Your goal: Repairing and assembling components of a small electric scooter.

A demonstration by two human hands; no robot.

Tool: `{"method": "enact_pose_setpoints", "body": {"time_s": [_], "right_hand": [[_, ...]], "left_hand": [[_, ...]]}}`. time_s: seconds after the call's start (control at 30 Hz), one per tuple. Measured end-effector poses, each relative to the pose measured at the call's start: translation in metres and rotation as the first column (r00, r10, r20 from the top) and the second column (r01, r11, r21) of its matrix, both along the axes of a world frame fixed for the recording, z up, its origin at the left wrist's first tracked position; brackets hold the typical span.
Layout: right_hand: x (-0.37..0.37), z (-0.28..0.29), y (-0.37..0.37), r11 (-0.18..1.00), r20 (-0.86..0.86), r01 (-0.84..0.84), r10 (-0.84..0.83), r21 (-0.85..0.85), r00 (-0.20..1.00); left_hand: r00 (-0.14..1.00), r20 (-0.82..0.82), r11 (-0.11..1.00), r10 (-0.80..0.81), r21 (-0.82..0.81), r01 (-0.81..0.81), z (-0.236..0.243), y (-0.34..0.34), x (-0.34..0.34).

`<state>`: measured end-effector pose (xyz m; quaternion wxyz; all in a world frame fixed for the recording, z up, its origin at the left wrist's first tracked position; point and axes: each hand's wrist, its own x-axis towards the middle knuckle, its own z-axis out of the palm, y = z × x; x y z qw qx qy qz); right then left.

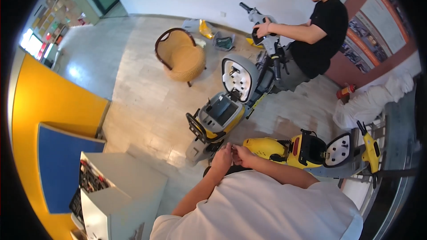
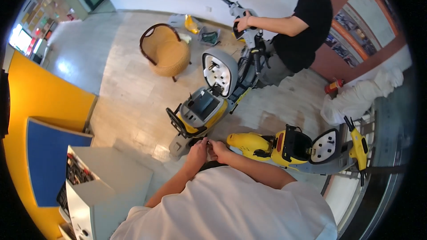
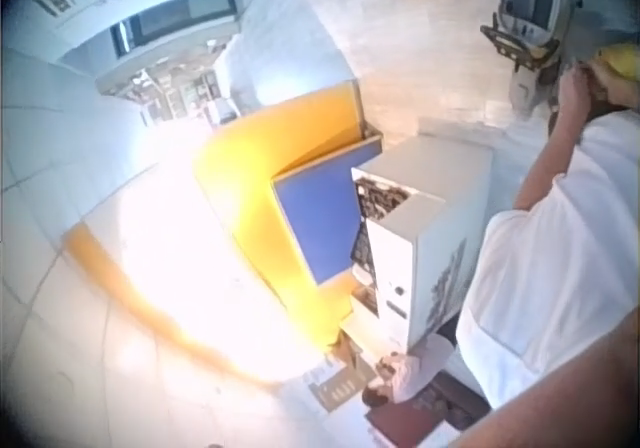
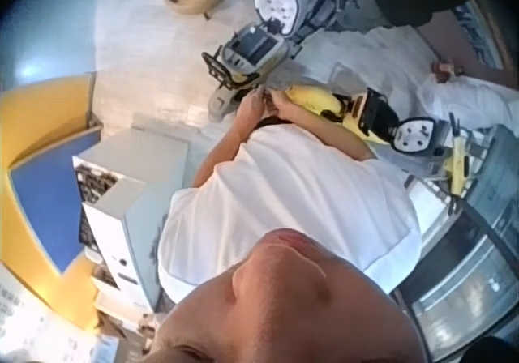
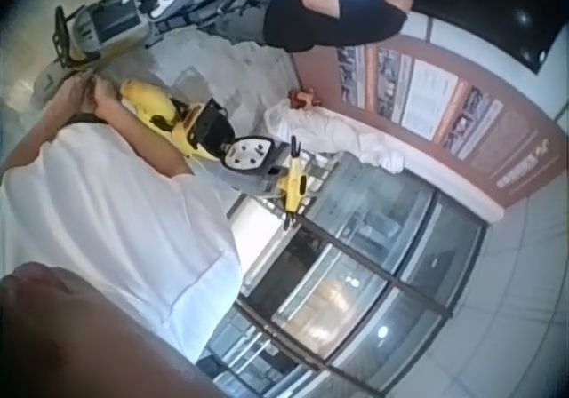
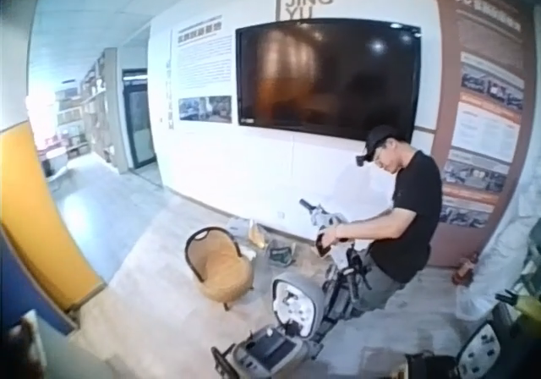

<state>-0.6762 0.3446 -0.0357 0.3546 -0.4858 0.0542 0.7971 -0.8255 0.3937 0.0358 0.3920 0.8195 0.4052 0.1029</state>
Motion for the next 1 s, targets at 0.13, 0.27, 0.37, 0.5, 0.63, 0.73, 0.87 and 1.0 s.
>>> {"method": "enact_pose_setpoints", "body": {"time_s": [0.13,0.27,0.37,0.5,0.63,0.73,0.87,1.0], "right_hand": [[-0.031,0.013,0.018,0.985,0.116,-0.167,0.162,0.036,0.980],[-0.042,-0.052,-0.001,0.476,0.898,-0.767,-0.141,0.430,0.416],[-0.044,-0.014,-0.003,0.533,0.765,-0.766,0.300,0.360,0.569],[-0.049,0.009,0.001,0.604,0.340,-0.767,0.689,0.218,0.640],[-0.061,0.024,-0.003,0.584,0.192,-0.772,0.752,0.251,0.631],[-0.065,0.030,-0.005,0.577,-0.051,-0.776,0.809,0.254,0.586],[-0.070,0.035,-0.023,0.627,-0.470,-0.753,0.735,0.199,0.488],[-0.096,0.053,-0.044,0.546,-0.439,-0.800,0.800,0.249,0.409]], "left_hand": [[0.972,-0.061,0.974,0.228,0.025,-0.227,-0.012,-0.006,-0.013],[0.907,-0.197,0.911,0.371,-0.111,-0.397,-0.027,-0.019,-0.025],[0.824,-0.301,0.772,0.480,-0.300,-0.560,-0.033,-0.050,-0.051],[0.628,-0.240,0.488,0.740,-0.452,-0.747,-0.005,-0.075,-0.041],[0.458,-0.300,0.252,0.837,-0.532,-0.808,0.014,-0.092,-0.040],[0.717,-0.051,0.709,0.695,-0.115,-0.695,0.006,-0.115,-0.057],[0.747,-0.011,0.727,0.664,-0.223,-0.649,0.022,-0.134,-0.077],[0.729,-0.027,0.680,0.684,-0.339,-0.650,0.029,-0.166,-0.108]]}}
